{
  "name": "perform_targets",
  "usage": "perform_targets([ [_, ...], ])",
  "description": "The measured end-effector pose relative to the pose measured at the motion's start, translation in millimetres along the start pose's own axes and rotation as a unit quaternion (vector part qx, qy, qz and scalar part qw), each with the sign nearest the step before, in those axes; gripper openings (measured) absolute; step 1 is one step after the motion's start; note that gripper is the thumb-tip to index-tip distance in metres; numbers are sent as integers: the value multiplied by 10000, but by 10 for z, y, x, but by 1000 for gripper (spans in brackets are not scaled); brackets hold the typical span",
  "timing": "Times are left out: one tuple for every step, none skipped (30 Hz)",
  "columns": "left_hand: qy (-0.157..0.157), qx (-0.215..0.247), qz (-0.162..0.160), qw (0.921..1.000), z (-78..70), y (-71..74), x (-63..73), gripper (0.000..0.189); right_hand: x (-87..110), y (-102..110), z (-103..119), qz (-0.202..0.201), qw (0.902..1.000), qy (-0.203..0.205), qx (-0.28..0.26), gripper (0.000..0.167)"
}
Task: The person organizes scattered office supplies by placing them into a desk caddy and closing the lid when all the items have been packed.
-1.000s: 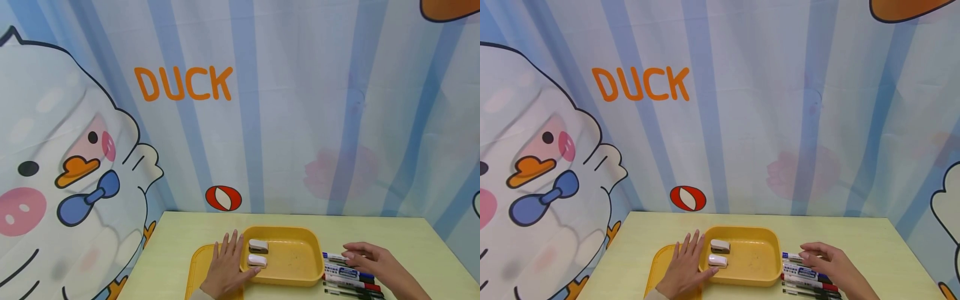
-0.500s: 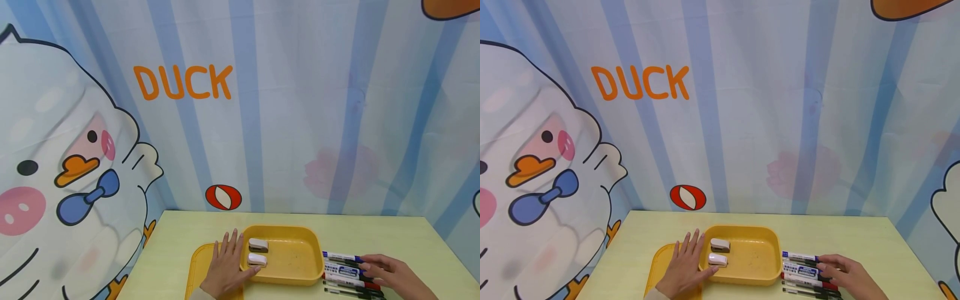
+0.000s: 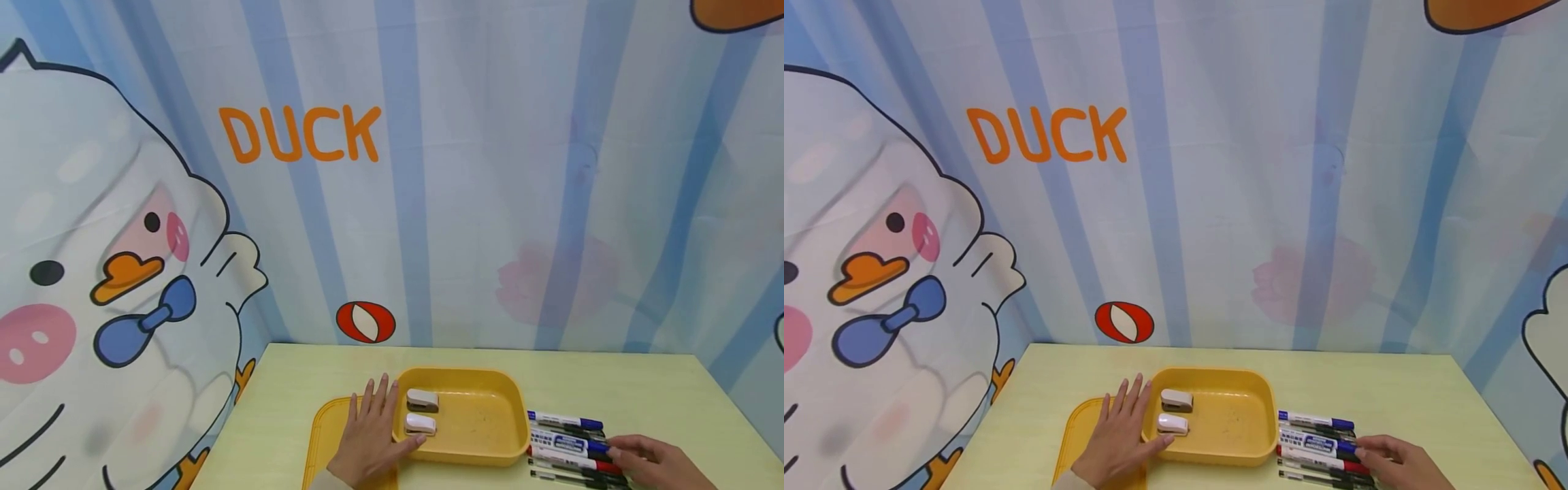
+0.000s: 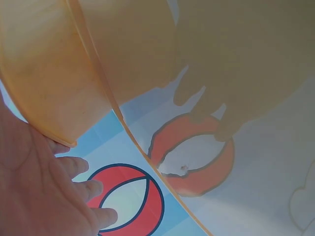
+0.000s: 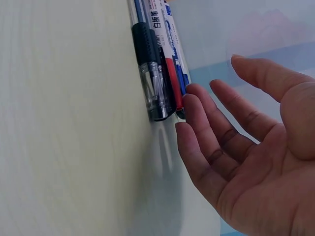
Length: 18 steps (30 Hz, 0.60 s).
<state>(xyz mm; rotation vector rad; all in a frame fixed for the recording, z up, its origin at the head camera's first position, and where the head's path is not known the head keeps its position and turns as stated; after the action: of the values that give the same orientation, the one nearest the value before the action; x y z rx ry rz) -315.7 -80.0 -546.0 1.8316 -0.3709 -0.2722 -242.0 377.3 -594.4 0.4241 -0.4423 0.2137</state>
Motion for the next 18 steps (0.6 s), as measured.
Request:
perform_targets([
  [6, 3, 6, 10000, 0, 3, -2, 102, -8, 11, -26, -74, 10000, -51, 37, 75],
  [9, 2, 9, 10000, -2, 9, -3, 102, -13, 21, -45, -131, 9999, -69, 54, 75],
  [16, 7, 13, 10000, -2, 11, -5, 103, -19, 32, -60, -206, 9997, -100, 59, 76],
  [20, 8, 13, 10000, -3, 15, -6, 103, -21, 40, -71, -223, 9997, -98, 41, 77],
  [28, 13, 13, 10000, -3, 19, -8, 103, -27, 49, -77, -218, 9997, -78, -8, 76],
  [34, 13, 14, 10000, -3, 17, -6, 103, -28, 53, -87, -220, 9997, -55, -64, 75],
  [34, 15, 11, 10000, -3, 16, -6, 102, -33, 54, -94, -202, 9998, -9, -76, 75],
  [36, 15, 11, 10000, -3, 17, -5, 102, -37, 59, -102, -216, 9997, -2, -118, 74],
  [35, 13, 8, 10000, -2, 17, -5, 102, -41, 61, -108, -219, 9997, 0, -142, 73],
  [33, 14, 3, 10000, -2, 18, -5, 102, -46, 65, -117, -233, 9996, -17, -148, 73],
  [30, 10, -1, 10000, -1, 18, -4, 102, -54, 72, -123, -261, 9996, -25, -131, 71],
  [21, 12, -9, 10000, -1, 18, -4, 102, -64, 75, -128, -267, 9996, -25, -101, 70],
  [11, 10, -19, 10000, -2, 19, -4, 102, -75, 79, -134, -268, 9996, -25, -50, 69],
  [4, 10, -25, 10000, -3, 20, -4, 102, -82, 85, -144, -304, 9995, -64, -37, 67],
  [-3, 10, -31, 10000, -4, 20, -4, 102, -90, 84, -156, -298, 9995, -89, -1, 67],
  [-7, 12, -34, 10000, -3, 19, -3, 102, -100, 85, -171, -310, 9994, -124, 59, 66],
  [-8, 10, -35, 10000, -3, 17, -3, 102, -110, 85, -185, -328, 9993, -162, 119, 66],
  [-12, 16, -35, 10000, -3, 17, -3, 102, -120, 84, -197, -332, 9991, -179, 196, 66],
])
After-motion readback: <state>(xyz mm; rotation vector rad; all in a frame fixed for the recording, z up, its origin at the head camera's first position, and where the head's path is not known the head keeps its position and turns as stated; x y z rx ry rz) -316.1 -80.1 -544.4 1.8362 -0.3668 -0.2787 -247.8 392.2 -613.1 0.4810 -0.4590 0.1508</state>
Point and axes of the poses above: each hand's wrist, its own x-axis away from the middle knuckle, its own y-axis out of the back of the hand, z = x × y, the point moved 9 cm from there along -x, towards the middle knuckle, and after that the axes turned 7 degrees about z, right-handed, at the moved point
